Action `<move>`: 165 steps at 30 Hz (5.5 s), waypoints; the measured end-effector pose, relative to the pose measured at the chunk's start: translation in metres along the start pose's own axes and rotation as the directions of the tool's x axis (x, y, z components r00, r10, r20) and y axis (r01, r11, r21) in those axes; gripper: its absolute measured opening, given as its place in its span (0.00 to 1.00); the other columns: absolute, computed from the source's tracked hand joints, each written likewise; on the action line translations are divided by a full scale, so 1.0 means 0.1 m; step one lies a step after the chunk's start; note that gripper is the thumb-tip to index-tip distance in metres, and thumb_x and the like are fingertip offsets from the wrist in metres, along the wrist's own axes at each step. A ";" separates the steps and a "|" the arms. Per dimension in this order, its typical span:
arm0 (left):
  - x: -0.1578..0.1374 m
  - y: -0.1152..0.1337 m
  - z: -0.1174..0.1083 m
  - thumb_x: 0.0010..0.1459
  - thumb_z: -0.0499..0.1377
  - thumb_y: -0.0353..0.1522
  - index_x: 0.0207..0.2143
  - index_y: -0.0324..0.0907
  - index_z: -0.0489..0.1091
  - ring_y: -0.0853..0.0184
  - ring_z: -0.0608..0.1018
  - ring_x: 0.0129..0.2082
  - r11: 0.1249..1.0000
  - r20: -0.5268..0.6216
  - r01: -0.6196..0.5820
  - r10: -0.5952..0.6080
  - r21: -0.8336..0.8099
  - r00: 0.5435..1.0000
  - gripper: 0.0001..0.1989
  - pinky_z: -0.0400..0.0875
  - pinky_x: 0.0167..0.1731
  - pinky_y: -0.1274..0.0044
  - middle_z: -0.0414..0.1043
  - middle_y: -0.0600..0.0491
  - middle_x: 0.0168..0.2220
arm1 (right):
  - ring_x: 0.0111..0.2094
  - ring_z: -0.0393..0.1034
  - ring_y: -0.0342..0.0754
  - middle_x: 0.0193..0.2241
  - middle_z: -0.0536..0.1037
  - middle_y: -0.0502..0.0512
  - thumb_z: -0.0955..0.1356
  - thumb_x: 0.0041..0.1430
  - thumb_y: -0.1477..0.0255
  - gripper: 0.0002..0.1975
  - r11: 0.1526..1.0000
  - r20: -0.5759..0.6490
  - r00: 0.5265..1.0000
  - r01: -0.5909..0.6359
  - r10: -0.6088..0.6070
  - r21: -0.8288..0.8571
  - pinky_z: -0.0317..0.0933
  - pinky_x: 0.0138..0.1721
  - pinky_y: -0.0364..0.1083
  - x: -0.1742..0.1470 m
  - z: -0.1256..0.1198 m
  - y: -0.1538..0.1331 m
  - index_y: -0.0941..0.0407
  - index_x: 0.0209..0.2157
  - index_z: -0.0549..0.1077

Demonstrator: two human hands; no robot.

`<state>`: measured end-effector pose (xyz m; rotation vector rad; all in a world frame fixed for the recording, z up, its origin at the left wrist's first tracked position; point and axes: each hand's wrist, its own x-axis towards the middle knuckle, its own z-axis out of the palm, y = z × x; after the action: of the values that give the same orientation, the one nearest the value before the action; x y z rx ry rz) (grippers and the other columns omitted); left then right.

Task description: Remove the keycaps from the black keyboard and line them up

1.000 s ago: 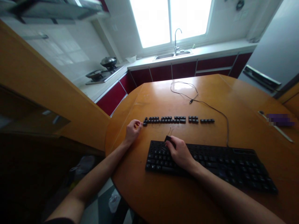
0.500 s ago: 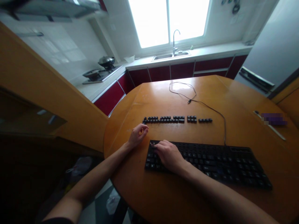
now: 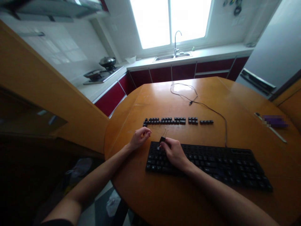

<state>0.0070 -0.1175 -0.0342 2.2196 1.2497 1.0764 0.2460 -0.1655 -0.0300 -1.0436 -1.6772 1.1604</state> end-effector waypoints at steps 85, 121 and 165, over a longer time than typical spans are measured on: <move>0.29 -0.47 -0.14 0.51 0.70 0.32 0.36 0.48 0.81 0.57 0.67 0.50 0.920 -0.117 0.181 -0.149 0.347 0.982 0.08 0.64 0.55 0.61 0.69 0.50 0.47 | 0.33 0.75 0.51 0.32 0.80 0.57 0.65 0.67 0.61 0.15 0.996 -0.194 0.978 -0.084 0.083 0.001 0.64 0.37 0.48 0.04 -0.40 0.10 0.56 0.32 0.74; 0.32 -0.45 -0.15 0.50 0.70 0.32 0.45 0.46 0.77 0.57 0.68 0.48 0.910 -0.138 0.201 -0.161 0.362 0.977 0.18 0.66 0.53 0.64 0.69 0.50 0.45 | 0.33 0.74 0.50 0.30 0.79 0.55 0.64 0.67 0.62 0.14 0.997 -0.161 0.984 -0.077 0.077 0.005 0.65 0.36 0.47 0.05 -0.39 0.10 0.56 0.32 0.74; 0.20 0.38 0.35 0.59 0.66 0.40 0.42 0.42 0.77 0.62 0.77 0.40 0.961 0.208 -0.209 0.246 -0.182 0.947 0.13 0.72 0.43 0.70 0.78 0.48 0.37 | 0.35 0.75 0.53 0.32 0.80 0.56 0.65 0.67 0.63 0.12 0.998 -0.259 0.964 0.070 -0.065 0.009 0.67 0.39 0.49 -0.03 -0.17 0.03 0.54 0.35 0.75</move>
<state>0.0615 -0.1192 -0.0242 2.3270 0.7985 0.9296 0.2637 -0.1630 -0.0289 -1.0685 -1.4824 0.9496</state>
